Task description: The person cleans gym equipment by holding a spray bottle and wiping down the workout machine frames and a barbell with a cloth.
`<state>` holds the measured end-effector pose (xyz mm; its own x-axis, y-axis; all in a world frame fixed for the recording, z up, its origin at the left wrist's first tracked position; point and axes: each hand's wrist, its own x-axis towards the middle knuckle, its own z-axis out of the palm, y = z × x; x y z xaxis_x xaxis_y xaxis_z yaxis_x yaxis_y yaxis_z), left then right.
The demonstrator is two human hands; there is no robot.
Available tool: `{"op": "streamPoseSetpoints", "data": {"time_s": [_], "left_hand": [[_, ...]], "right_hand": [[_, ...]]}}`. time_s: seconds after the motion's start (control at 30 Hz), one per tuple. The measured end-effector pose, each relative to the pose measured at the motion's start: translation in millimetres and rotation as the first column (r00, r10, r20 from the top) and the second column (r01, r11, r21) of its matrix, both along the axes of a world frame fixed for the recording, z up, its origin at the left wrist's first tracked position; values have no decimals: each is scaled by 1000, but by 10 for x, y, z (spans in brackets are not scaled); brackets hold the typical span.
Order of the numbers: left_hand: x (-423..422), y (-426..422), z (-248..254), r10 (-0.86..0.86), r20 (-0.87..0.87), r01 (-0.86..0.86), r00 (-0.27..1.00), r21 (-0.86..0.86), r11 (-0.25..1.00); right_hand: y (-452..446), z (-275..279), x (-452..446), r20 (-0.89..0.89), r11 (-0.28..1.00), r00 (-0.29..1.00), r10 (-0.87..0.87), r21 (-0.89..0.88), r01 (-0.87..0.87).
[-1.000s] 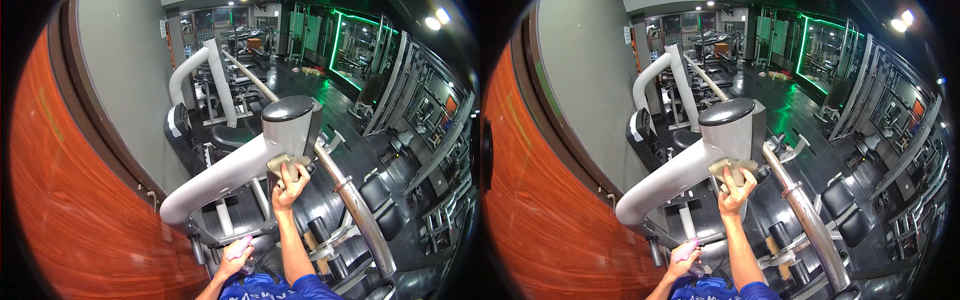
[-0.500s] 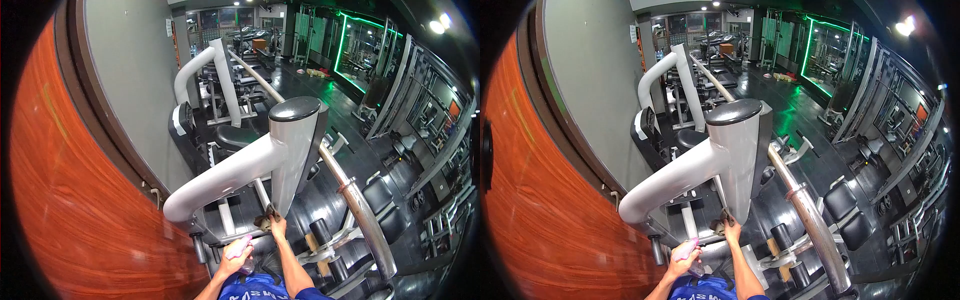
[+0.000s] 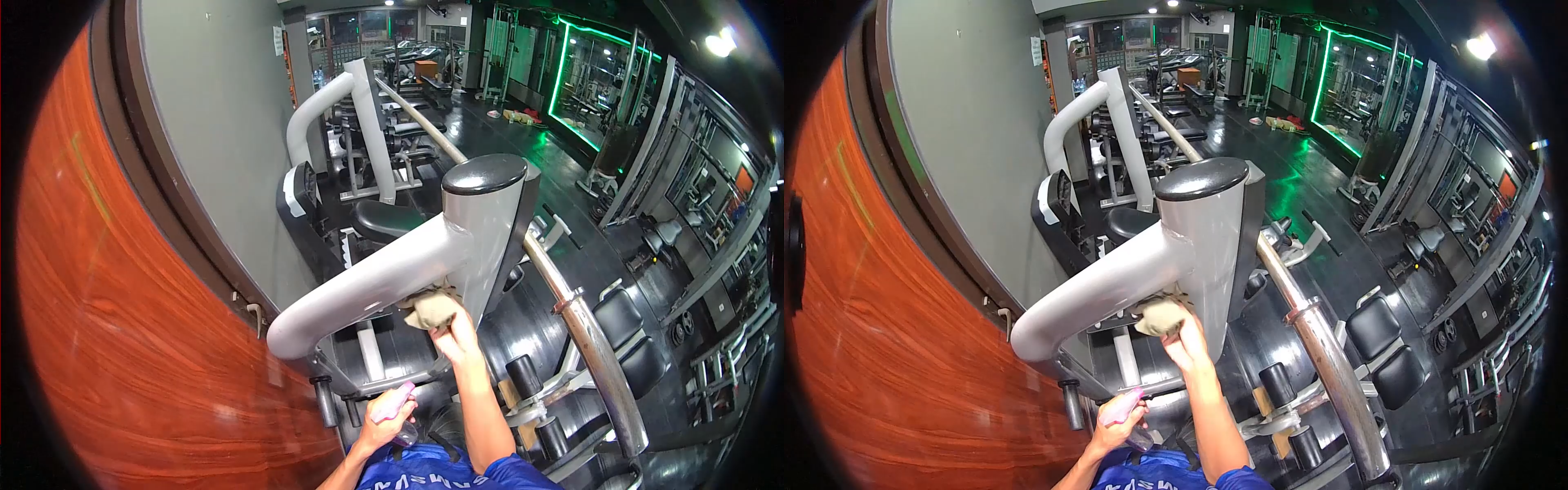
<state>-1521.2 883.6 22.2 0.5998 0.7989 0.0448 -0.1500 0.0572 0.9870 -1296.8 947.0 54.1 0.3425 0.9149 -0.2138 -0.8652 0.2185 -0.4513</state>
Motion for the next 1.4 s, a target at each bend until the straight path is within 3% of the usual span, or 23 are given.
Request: {"op": "streamPoseSetpoints", "data": {"time_s": [0.03,0.13,0.27,0.33,0.4,0.5,0.6,0.67,0.7,0.8,0.87,0.9,0.97,1.03,1.07,1.13,1.2,1.27,1.4], "left_hand": [[-1,7,-5,-1,-1,1,1000,-2,1000],[0,-8,-30,17,-14,-17,1000,-7,1000],[23,-21,-19,-3,-33,2,999,-51,999],[52,-15,-66,-9,-38,8,999,-25,1000],[70,-13,-72,-12,-35,12,999,-5,1000],[75,-21,-57,-8,-35,8,999,17,1000],[61,-7,-82,-5,-45,6,999,32,999],[61,6,-93,-5,-24,5,1000,16,1000],[64,39,-91,-14,-32,14,999,10,1000],[90,91,-49,-50,-68,48,996,-39,998],[135,160,-77,-74,-77,77,994,38,996],[149,170,-33,-87,-77,95,993,104,990],[171,186,153,-110,-79,126,991,232,965],[173,287,419,-183,-30,174,983,488,855],[185,325,549,-227,-13,189,974,602,776],[227,342,686,-257,-5,208,966,603,770],[246,352,722,-287,-31,256,957,553,793],[271,350,673,-300,-38,273,953,533,801],[256,341,468,-259,-51,246,965,526,814]], "right_hand": [[0,-59,-4,-220,988,975,41,151,-8],[-132,14,-36,-391,988,920,-35,125,91],[-179,-450,147,-594,988,804,-22,109,108],[-141,-735,239,-806,994,585,85,110,8],[-71,-1249,339,-786,997,613,-80,-64,47],[22,-1884,347,-461,888,773,-436,-363,284],[1,-2962,657,-389,760,713,-583,-570,311],[-208,-2992,693,-373,753,706,-602,-559,347],[-307,-2958,704,-434,817,723,-538,-479,321],[-439,-2371,543,-429,841,750,-504,-440,314],[-430,-1732,300,-266,850,829,-492,-354,390],[-362,-1477,178,-105,785,791,-603,-257,564],[-283,-607,-11,282,588,563,-777,7,809],[-214,179,-26,572,436,218,-791,277,856],[-193,374,54,646,392,61,-761,383,836],[-68,788,222,581,267,-268,-769,672,691],[-37,1175,294,578,291,-596,-557,808,512],[48,1281,325,610,441,-619,-495,790,426],[33,549,349,650,459,-633,-419,754,470]]}}
